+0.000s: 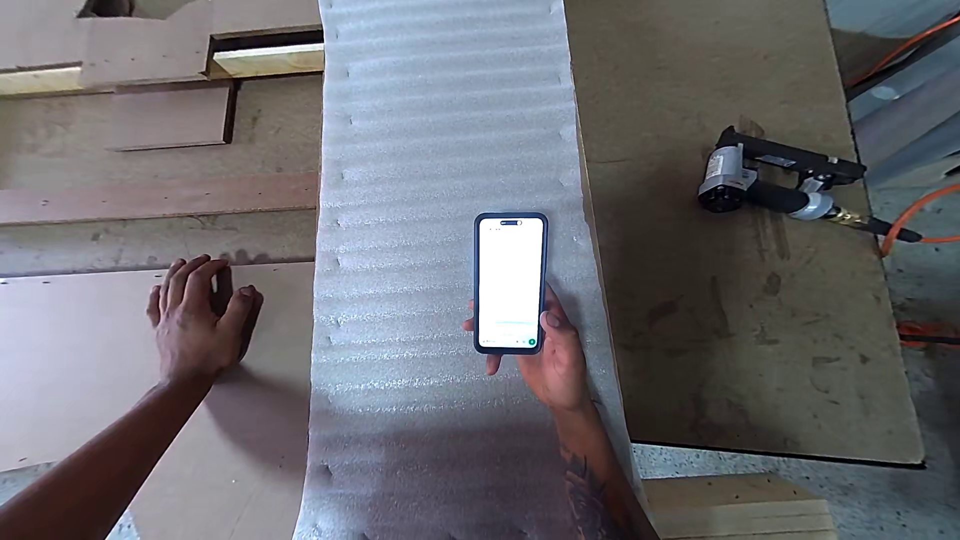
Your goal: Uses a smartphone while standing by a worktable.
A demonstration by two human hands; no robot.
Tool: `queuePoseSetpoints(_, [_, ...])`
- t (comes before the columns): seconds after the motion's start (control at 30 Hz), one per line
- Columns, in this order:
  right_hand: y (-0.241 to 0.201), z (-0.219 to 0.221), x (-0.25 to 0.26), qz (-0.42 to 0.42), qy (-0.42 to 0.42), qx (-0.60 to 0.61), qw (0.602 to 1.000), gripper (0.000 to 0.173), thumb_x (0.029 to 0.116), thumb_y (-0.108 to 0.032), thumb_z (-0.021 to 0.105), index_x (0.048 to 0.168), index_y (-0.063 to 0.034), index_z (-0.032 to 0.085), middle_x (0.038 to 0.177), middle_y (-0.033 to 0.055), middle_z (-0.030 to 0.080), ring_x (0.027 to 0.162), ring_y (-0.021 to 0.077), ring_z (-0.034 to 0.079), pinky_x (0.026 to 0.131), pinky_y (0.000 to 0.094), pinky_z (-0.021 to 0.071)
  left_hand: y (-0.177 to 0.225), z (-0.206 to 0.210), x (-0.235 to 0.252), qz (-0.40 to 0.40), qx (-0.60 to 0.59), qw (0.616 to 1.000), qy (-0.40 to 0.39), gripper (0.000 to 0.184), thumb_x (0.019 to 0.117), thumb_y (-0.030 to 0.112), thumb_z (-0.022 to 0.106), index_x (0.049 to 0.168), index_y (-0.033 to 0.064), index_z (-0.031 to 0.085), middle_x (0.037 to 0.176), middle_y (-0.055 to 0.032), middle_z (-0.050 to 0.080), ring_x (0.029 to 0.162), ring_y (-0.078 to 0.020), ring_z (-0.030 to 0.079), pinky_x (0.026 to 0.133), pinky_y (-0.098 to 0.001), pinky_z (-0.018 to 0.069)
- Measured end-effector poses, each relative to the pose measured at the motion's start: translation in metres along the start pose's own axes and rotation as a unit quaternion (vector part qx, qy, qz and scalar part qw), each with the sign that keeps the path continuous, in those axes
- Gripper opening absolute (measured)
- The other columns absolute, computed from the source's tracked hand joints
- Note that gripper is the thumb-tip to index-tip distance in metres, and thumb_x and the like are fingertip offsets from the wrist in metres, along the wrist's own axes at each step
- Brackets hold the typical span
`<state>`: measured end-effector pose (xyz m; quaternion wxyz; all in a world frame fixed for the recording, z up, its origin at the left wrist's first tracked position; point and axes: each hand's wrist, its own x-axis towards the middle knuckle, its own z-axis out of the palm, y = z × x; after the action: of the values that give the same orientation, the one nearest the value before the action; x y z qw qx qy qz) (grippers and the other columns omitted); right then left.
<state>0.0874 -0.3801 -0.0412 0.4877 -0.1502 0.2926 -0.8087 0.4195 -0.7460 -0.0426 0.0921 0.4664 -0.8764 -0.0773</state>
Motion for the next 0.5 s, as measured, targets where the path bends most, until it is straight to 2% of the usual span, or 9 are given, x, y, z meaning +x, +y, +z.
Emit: queuePoseSetpoints(0.5, [0.0000, -0.0010, -0.0004, -0.007, -0.005, -0.012, 1.000, 0.053, 0.1026, -0.039, 0.050, 0.148, -0.0139, 0.035, 0.133, 0.0325, 0.055, 0.101, 0.0474, 0.069, 0.055, 0.0486, 0.0618, -0.0009, 0.0017, 0.0006, -0.008, 0.001, 1.000, 0.002, 0.069, 0.0926, 0.067, 0.040, 0.144, 0.0237, 0.053, 0.156, -0.0021, 0.045, 0.153, -0.0250, 0.027, 0.123, -0.0565, 0.0142])
